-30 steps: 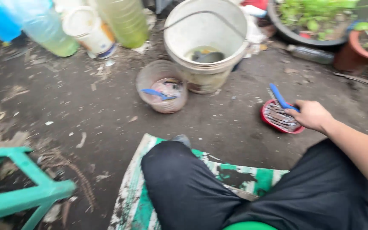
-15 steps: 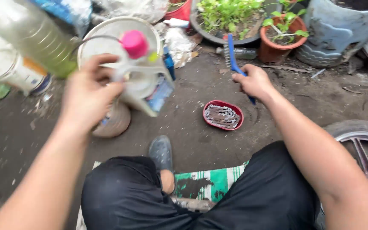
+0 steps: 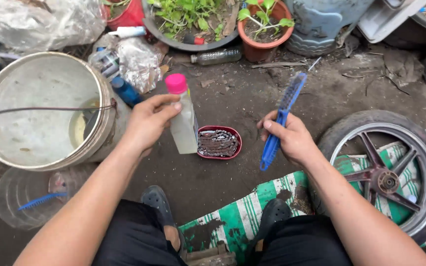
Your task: Cleaning a motorcycle chain by scrubbing it with a brush in a container of cleaning fluid.
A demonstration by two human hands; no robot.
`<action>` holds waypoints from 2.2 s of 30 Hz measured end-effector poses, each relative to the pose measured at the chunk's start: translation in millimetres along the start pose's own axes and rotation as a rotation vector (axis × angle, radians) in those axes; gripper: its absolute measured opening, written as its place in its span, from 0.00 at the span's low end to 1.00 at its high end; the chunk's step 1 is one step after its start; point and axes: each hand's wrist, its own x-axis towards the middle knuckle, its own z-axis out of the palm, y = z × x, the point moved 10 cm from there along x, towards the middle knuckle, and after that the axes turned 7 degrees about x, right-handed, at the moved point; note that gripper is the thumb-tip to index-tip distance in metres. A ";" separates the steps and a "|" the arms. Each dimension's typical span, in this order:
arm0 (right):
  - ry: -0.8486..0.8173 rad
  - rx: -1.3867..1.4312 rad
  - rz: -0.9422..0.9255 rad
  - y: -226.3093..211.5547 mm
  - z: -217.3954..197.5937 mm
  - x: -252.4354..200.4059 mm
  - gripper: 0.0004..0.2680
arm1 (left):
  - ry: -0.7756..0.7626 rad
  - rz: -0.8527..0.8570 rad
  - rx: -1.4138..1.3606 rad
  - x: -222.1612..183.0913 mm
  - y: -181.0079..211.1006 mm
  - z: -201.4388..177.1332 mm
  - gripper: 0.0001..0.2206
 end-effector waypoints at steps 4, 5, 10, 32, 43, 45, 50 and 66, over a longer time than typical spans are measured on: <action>0.020 -0.025 -0.039 -11.1 6.8 -22.1 0.08 | -0.056 -0.058 -0.084 -4.8 26.2 47.6 0.21; 0.038 -0.028 -0.033 -12.4 10.2 -27.8 0.08 | -0.075 -0.065 -0.087 -9.6 24.6 56.4 0.21; 0.047 -0.398 -0.224 -54.9 50.8 -47.7 0.19 | -0.404 0.029 -0.511 -55.5 74.9 103.5 0.44; 0.116 -0.340 -0.325 -62.1 -49.8 -10.6 0.07 | -0.175 0.898 0.723 -66.8 123.1 72.5 0.22; -0.069 -0.733 -0.350 -42.9 18.1 -27.3 0.08 | -0.396 0.972 1.018 -47.8 72.4 139.3 0.21; -0.078 -0.747 -0.387 -50.1 25.2 -33.3 0.07 | -0.386 0.959 0.981 -42.4 65.8 142.1 0.20; -0.080 -0.786 -0.473 -64.8 36.1 -45.5 0.07 | -0.268 0.920 1.003 -30.0 55.8 151.2 0.19; -0.124 -0.865 -0.546 -68.9 49.5 -56.7 0.08 | -0.425 0.758 0.916 -45.7 57.0 140.7 0.19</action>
